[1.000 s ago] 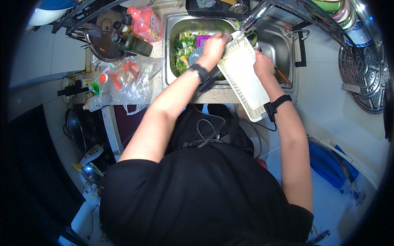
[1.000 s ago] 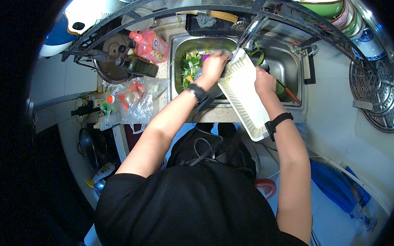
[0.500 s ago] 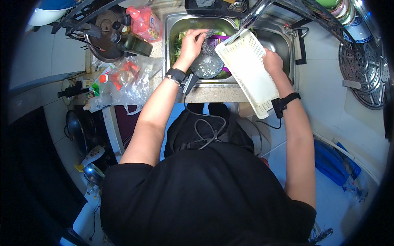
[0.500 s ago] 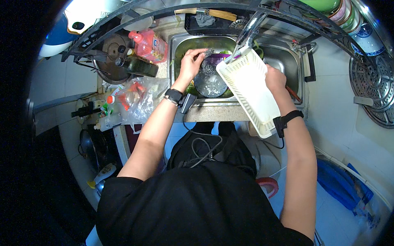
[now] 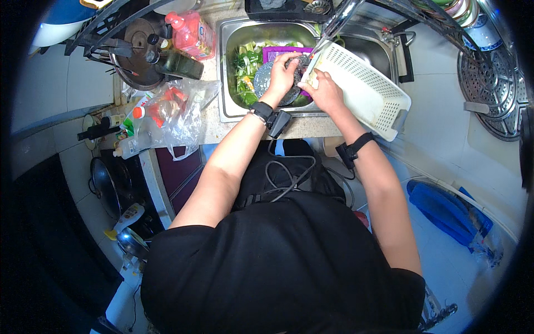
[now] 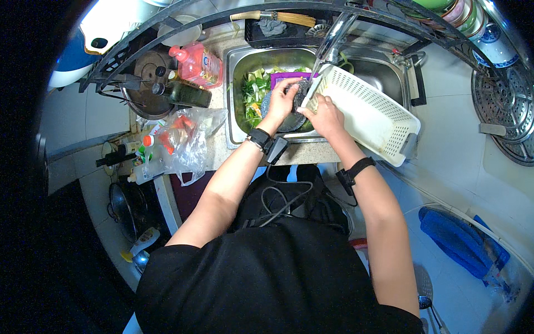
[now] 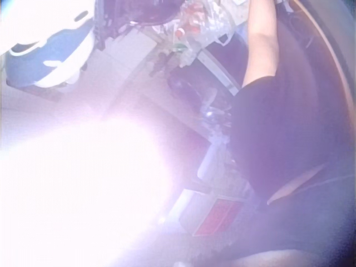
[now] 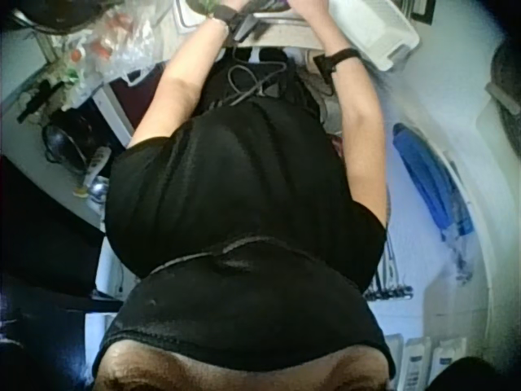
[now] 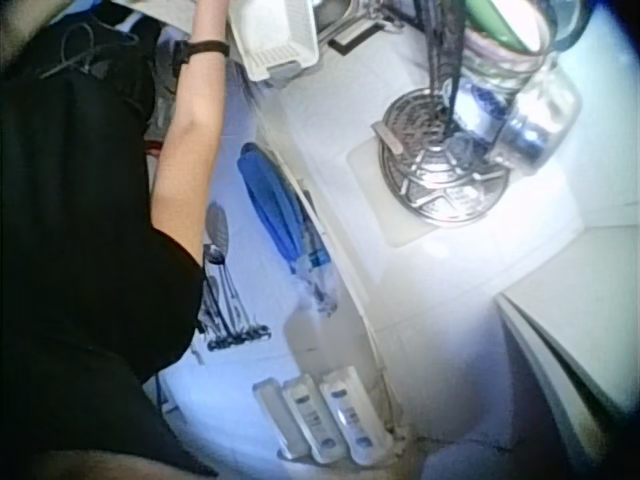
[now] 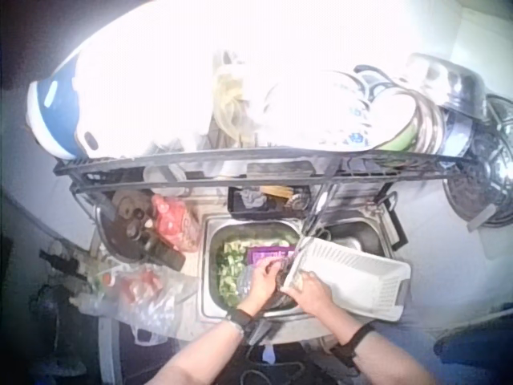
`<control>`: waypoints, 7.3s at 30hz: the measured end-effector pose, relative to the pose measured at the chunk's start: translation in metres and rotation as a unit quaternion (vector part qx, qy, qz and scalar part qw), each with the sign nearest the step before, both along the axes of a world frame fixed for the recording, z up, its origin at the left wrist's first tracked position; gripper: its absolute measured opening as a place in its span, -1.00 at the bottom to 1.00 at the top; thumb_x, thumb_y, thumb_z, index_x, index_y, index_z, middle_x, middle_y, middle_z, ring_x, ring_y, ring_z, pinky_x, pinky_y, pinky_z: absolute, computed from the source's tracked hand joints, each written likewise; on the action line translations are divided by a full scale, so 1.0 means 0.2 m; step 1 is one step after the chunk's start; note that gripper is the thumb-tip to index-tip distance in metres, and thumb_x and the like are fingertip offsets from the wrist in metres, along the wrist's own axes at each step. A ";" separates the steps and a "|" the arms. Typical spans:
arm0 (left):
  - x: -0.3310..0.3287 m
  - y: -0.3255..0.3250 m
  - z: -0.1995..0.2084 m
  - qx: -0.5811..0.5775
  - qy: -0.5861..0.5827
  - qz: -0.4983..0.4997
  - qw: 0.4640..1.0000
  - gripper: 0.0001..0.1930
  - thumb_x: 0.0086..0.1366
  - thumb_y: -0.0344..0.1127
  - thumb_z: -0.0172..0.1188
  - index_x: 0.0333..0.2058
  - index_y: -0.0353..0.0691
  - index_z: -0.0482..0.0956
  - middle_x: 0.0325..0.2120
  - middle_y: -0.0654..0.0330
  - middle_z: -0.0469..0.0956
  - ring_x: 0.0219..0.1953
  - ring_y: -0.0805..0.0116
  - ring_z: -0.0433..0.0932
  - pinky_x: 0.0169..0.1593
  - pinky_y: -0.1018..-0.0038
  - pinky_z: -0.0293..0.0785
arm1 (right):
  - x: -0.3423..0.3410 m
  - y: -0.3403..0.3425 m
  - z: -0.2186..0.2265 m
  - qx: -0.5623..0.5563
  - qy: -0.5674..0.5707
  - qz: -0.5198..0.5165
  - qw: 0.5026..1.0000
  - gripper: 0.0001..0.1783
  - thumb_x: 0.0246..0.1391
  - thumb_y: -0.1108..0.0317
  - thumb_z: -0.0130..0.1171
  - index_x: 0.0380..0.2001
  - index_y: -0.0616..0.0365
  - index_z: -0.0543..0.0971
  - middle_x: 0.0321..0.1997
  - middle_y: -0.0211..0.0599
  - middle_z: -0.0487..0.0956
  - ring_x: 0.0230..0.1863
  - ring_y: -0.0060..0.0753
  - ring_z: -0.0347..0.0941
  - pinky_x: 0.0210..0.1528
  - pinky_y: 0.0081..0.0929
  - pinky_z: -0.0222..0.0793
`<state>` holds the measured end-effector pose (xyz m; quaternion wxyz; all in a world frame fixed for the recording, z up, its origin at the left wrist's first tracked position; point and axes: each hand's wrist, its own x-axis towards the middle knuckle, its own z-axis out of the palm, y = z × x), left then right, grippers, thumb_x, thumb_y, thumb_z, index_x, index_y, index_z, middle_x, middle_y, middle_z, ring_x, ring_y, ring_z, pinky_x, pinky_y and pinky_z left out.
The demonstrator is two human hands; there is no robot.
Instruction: The person scrubs a white plastic cutting board with a metal scouring pad under running water in a kitchen sink. They repeatedly rinse and scrub both sides of the board, then place it in the sink.
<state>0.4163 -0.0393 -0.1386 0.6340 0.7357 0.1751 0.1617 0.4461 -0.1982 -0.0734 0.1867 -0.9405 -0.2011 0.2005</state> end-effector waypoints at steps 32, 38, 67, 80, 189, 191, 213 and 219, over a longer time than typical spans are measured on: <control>0.35 0.07 0.12 0.097 -0.016 -0.061 0.993 -0.87 0.15 -0.36 0.43 -0.30 -0.15 0.76 -0.31 0.09 0.71 -0.20 0.22 0.65 -0.05 0.36 0.52 | -0.04 0.09 -0.11 -0.145 -0.103 0.157 0.971 -0.22 0.00 0.49 0.10 0.37 0.23 0.26 -0.36 -0.12 0.71 -0.23 -0.18 0.66 -0.17 -0.29 0.61; 0.29 0.08 0.12 0.125 0.017 -0.104 0.987 -0.88 0.12 -0.31 0.47 -0.34 -0.10 0.78 -0.31 0.16 0.72 -0.16 0.27 0.64 0.03 0.35 0.51 | -0.03 0.07 -0.11 -0.110 -0.102 0.138 0.979 -0.19 -0.05 0.46 0.16 0.36 0.21 0.28 -0.41 -0.07 0.70 -0.23 -0.13 0.66 -0.18 -0.27 0.61; 0.44 0.02 0.07 0.050 -0.037 -0.048 0.997 -0.86 0.21 -0.34 0.38 -0.27 -0.22 0.75 -0.46 0.08 0.71 -0.40 0.52 0.61 -0.25 0.42 0.55 | -0.03 0.03 -0.13 -0.090 -0.098 0.120 0.984 -0.33 -0.02 0.49 0.14 0.26 0.07 0.46 -0.42 0.04 0.67 -0.28 0.02 0.65 -0.17 -0.11 0.57; 0.56 0.11 0.06 -0.100 -0.011 0.076 0.992 -0.92 0.25 -0.41 0.38 -0.30 -0.26 0.71 -0.30 0.20 0.72 -0.23 0.46 0.60 -0.06 0.47 0.50 | -0.04 0.07 -0.15 -0.137 -0.090 0.143 0.976 -0.24 -0.06 0.50 0.16 0.32 0.07 0.39 -0.37 -0.07 0.70 -0.20 -0.11 0.67 -0.12 -0.24 0.59; 0.18 -0.09 -0.23 0.062 0.022 -0.105 0.992 -0.58 0.21 -0.36 0.24 -0.04 -0.38 0.30 -0.14 -0.11 0.38 -0.06 0.04 0.44 0.08 0.26 0.38 | 0.05 -0.46 0.03 -0.001 -0.051 -0.076 0.996 0.10 -0.02 -0.11 0.29 0.53 -0.29 -0.02 0.61 0.10 -0.17 0.58 0.38 -0.42 0.45 0.47 -0.53; 0.23 -0.12 -0.30 0.169 -0.108 -0.131 0.971 -0.70 0.22 -0.37 0.26 -0.13 -0.36 0.44 -0.10 -0.15 0.41 0.03 -0.16 0.37 0.18 0.16 0.31 | 0.05 -0.45 0.03 0.005 -0.055 -0.077 0.995 0.10 -0.02 -0.11 0.30 0.53 -0.30 -0.02 0.61 0.09 -0.16 0.58 0.37 -0.42 0.45 0.47 -0.52; 0.07 -0.29 -0.23 0.133 0.116 -0.415 0.893 -0.71 0.27 -0.50 0.06 -0.05 -0.30 0.60 0.01 -0.09 0.58 0.06 -0.01 0.57 0.17 0.27 0.51 | 0.02 -0.43 0.00 0.003 -0.113 -0.076 0.991 0.13 -0.10 -0.12 0.35 0.52 -0.35 0.05 0.60 0.09 -0.15 0.59 0.34 -0.42 0.47 0.46 -0.55; 0.16 -0.20 -0.22 0.229 -0.012 -0.277 0.933 -0.72 0.30 -0.44 0.09 -0.03 -0.26 0.61 -0.01 -0.08 0.58 0.04 0.05 0.58 0.13 0.33 0.51 | 0.00 -0.45 -0.01 0.009 -0.117 -0.073 0.990 0.12 -0.10 -0.13 0.34 0.52 -0.32 0.07 0.61 0.09 -0.15 0.59 0.33 -0.45 0.47 0.45 -0.57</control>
